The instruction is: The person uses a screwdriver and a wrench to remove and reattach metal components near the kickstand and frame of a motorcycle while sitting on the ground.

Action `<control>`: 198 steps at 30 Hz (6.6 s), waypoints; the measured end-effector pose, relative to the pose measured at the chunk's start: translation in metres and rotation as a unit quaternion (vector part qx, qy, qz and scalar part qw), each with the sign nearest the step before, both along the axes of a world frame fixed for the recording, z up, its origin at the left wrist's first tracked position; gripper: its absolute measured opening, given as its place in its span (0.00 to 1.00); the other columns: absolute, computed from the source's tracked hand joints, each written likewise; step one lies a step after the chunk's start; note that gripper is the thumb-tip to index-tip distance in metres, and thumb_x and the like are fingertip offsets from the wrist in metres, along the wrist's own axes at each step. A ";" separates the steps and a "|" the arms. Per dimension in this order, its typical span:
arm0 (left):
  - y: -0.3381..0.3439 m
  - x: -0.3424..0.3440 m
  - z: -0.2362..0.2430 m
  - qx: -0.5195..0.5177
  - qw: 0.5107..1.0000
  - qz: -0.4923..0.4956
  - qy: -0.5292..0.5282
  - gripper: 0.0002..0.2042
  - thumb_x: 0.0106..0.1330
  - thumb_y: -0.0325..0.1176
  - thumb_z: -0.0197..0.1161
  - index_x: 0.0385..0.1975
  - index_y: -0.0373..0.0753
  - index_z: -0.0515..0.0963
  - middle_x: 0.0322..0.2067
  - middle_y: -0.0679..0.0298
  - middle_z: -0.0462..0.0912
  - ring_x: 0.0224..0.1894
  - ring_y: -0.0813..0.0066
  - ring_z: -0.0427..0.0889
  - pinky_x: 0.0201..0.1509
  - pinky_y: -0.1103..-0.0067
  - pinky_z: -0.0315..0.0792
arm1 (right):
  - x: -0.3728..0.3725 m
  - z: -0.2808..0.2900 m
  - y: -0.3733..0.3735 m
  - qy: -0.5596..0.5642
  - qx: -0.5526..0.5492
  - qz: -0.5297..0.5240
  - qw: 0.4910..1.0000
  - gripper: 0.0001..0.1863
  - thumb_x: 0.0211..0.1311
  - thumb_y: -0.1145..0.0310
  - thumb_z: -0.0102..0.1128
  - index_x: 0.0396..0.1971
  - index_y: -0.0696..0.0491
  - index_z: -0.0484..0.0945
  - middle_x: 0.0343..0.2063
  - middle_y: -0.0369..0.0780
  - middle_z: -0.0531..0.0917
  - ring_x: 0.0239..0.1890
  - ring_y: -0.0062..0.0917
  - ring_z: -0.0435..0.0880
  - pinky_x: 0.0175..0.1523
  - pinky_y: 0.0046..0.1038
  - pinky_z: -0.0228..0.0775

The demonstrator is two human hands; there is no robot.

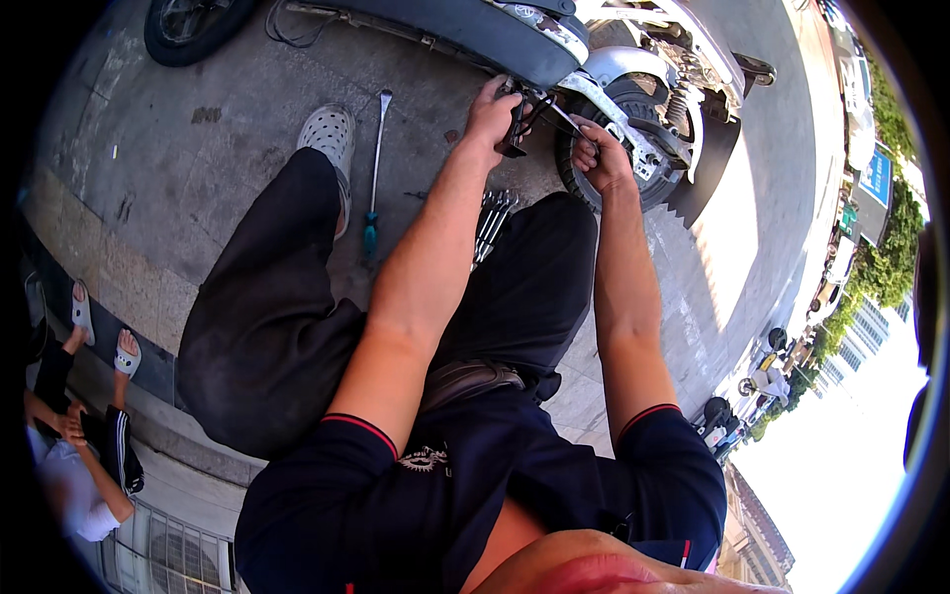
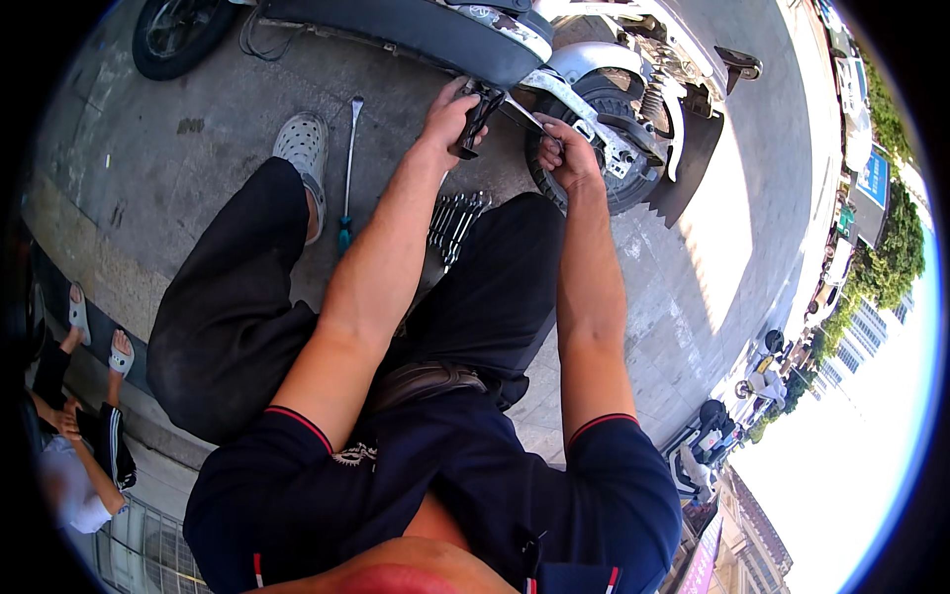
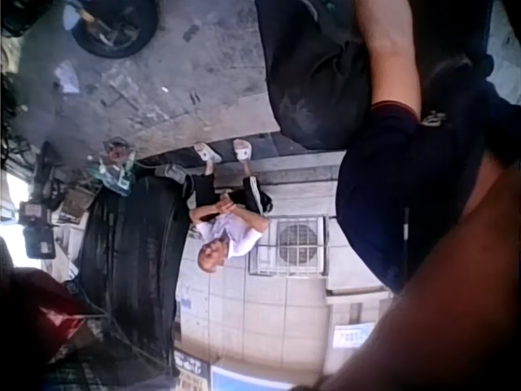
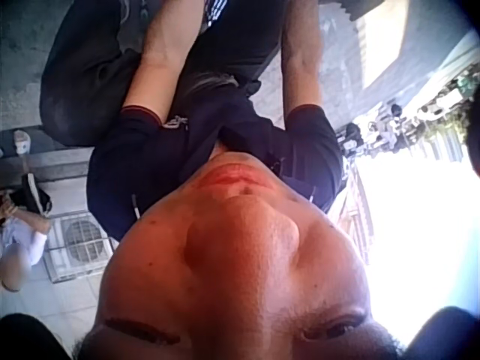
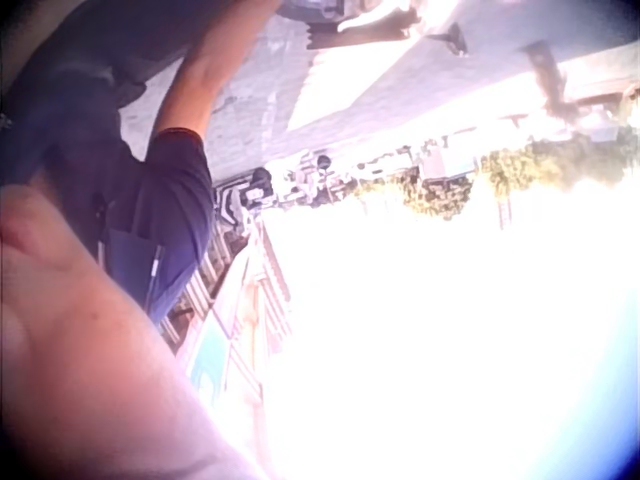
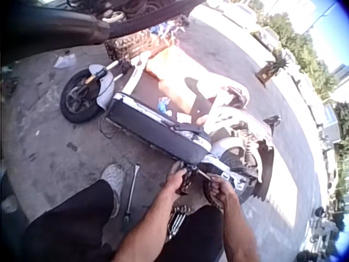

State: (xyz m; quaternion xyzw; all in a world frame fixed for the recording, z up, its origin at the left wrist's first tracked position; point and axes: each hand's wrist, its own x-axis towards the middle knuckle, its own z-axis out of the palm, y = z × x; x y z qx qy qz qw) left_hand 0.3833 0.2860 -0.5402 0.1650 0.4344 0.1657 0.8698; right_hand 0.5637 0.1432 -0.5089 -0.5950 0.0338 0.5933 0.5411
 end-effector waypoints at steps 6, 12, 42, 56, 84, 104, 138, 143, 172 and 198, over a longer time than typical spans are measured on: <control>0.008 0.003 -0.014 0.049 0.997 -0.067 -0.007 0.27 0.66 0.31 0.58 0.67 0.51 0.66 0.33 0.63 0.80 0.27 0.75 0.79 0.25 0.73 0.75 | -0.005 -0.008 0.008 0.000 0.001 0.016 1.000 0.21 0.64 0.68 0.55 0.56 0.58 0.74 0.14 0.29 0.65 0.13 0.15 0.59 0.22 0.22 0.55; 0.005 0.008 -0.004 0.020 1.000 -0.011 -0.003 0.18 0.68 0.33 0.57 0.58 0.48 0.71 0.22 0.63 0.76 0.15 0.74 0.75 0.15 0.77 0.68 | 0.010 -0.012 0.019 0.000 0.014 0.058 0.998 0.21 0.65 0.68 0.56 0.57 0.59 0.74 0.15 0.29 0.65 0.14 0.15 0.59 0.23 0.22 0.55; -0.007 0.014 -0.007 -0.142 0.989 0.037 -0.005 0.12 0.71 0.42 0.60 0.37 0.39 0.80 0.26 0.66 0.80 0.22 0.74 0.76 0.22 0.80 0.69 | 0.000 -0.015 0.007 0.029 0.013 0.019 0.999 0.22 0.66 0.67 0.56 0.59 0.58 0.73 0.14 0.28 0.63 0.13 0.14 0.58 0.21 0.20 0.53; -0.008 0.015 -0.010 -0.128 0.991 0.033 -0.026 0.13 0.73 0.42 0.55 0.32 0.38 0.77 0.23 0.63 0.78 0.20 0.74 0.75 0.19 0.78 0.68 | -0.022 0.012 0.019 0.008 -0.005 0.008 1.000 0.18 0.73 0.68 0.49 0.57 0.58 0.74 0.17 0.29 0.64 0.14 0.13 0.57 0.22 0.20 0.52; -0.010 0.023 -0.028 -0.166 0.980 0.091 -0.053 0.09 0.71 0.37 0.60 0.40 0.38 0.79 0.30 0.63 0.83 0.28 0.73 0.83 0.34 0.78 0.81 | -0.045 0.026 0.027 -0.020 -0.023 -0.007 1.000 0.16 0.72 0.69 0.49 0.55 0.58 0.74 0.18 0.31 0.67 0.15 0.14 0.59 0.22 0.21 0.53; -0.015 0.021 -0.030 -0.163 0.980 0.111 -0.033 0.09 0.70 0.37 0.62 0.38 0.38 0.80 0.32 0.62 0.84 0.31 0.72 0.84 0.37 0.77 0.82 | -0.004 -0.012 0.017 -0.020 -0.028 -0.008 0.999 0.18 0.64 0.72 0.49 0.51 0.62 0.77 0.17 0.33 0.70 0.16 0.18 0.63 0.25 0.24 0.58; 0.011 -0.008 -0.043 -0.222 0.956 0.019 -0.189 0.11 0.75 0.36 0.55 0.45 0.34 0.74 0.35 0.54 0.83 0.26 0.76 0.82 0.24 0.84 0.78 | -0.003 -0.012 0.021 -0.102 -0.078 0.024 0.991 0.09 0.68 0.65 0.56 0.40 0.54 0.80 0.15 0.31 0.67 0.13 0.15 0.59 0.22 0.21 0.53; 0.010 0.000 -0.042 -0.162 0.979 0.019 -0.126 0.12 0.75 0.39 0.54 0.43 0.36 0.76 0.32 0.58 0.84 0.26 0.76 0.82 0.22 0.82 0.77 | -0.064 0.017 0.020 -0.042 -0.041 -0.026 0.998 0.11 0.72 0.68 0.52 0.47 0.55 0.78 0.18 0.32 0.71 0.13 0.16 0.59 0.21 0.22 0.53; 0.000 0.001 -0.025 -0.145 0.986 0.031 -0.076 0.13 0.75 0.41 0.55 0.39 0.36 0.78 0.25 0.61 0.81 0.22 0.77 0.80 0.19 0.83 0.76 | -0.071 0.037 0.023 -0.688 -0.132 0.257 0.666 0.14 0.67 0.59 0.58 0.48 0.43 0.84 0.30 0.41 0.81 0.37 0.40 0.83 0.43 0.39 0.74; -0.005 -0.010 -0.027 -0.061 0.988 -0.045 -0.135 0.13 0.75 0.37 0.56 0.55 0.41 0.73 0.47 0.63 0.85 0.43 0.70 0.86 0.37 0.74 0.81 | -0.090 0.054 0.000 -0.312 -0.057 0.085 0.944 0.25 0.60 0.78 0.52 0.60 0.56 0.73 0.34 0.45 0.84 0.30 0.29 0.86 0.35 0.30 0.78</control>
